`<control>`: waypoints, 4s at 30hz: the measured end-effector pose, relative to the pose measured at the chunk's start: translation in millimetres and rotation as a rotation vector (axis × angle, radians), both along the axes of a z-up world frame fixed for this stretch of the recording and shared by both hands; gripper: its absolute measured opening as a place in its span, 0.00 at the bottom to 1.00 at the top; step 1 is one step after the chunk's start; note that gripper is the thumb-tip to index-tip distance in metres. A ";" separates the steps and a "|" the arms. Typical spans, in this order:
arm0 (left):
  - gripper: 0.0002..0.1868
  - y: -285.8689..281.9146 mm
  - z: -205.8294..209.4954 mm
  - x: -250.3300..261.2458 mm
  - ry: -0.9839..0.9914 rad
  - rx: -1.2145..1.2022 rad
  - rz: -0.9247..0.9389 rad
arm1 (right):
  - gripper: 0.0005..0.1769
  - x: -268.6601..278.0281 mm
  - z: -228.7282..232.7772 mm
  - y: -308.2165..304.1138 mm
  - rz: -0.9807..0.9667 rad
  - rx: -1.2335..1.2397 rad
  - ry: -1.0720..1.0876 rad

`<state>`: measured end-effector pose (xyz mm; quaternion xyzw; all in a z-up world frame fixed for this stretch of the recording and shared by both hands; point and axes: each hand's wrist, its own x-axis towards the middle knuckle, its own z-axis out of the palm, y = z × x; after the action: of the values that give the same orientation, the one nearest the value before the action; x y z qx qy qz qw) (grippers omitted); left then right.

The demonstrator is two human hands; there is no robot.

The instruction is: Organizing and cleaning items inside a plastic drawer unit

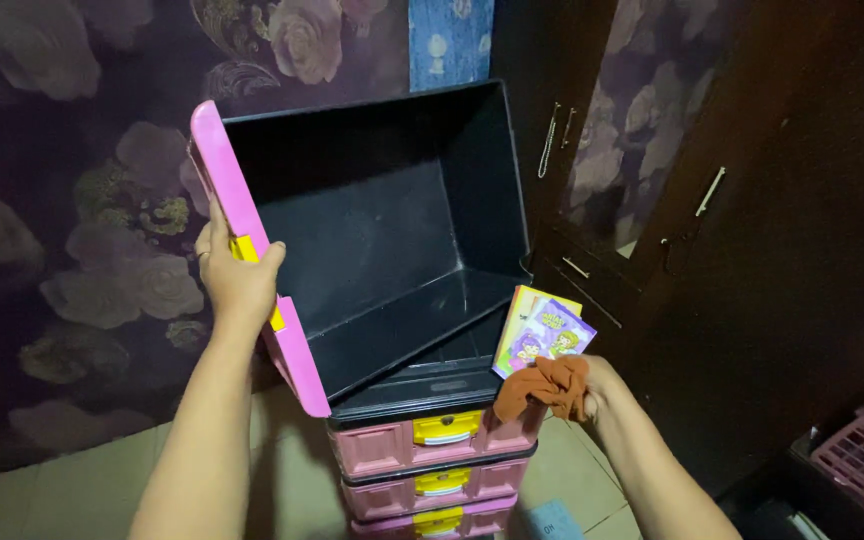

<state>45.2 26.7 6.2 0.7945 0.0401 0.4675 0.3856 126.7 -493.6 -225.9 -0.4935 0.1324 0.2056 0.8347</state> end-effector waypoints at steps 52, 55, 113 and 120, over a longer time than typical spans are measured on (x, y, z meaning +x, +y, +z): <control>0.51 -11.3 -40.4 -44.9 -0.145 0.127 -0.058 | 0.13 -20.9 124.3 406.1 0.615 -1.697 -1.319; 0.53 -10.3 -35.5 -40.0 -0.146 0.089 -0.113 | 0.11 -15.5 137.6 363.1 0.571 -1.440 -1.373; 0.59 1.0 25.6 -16.8 0.258 -0.059 -0.166 | 0.31 52.7 131.9 230.6 0.144 -1.812 -0.771; 0.54 2.8 24.2 -10.6 0.276 -0.056 -0.098 | 0.30 37.2 228.8 300.3 -0.356 -1.282 -1.972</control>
<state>34.6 29.5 30.4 0.8410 0.0670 0.3332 0.4209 163.9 -193.2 2.9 -0.7411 -0.4215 -0.4851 0.1943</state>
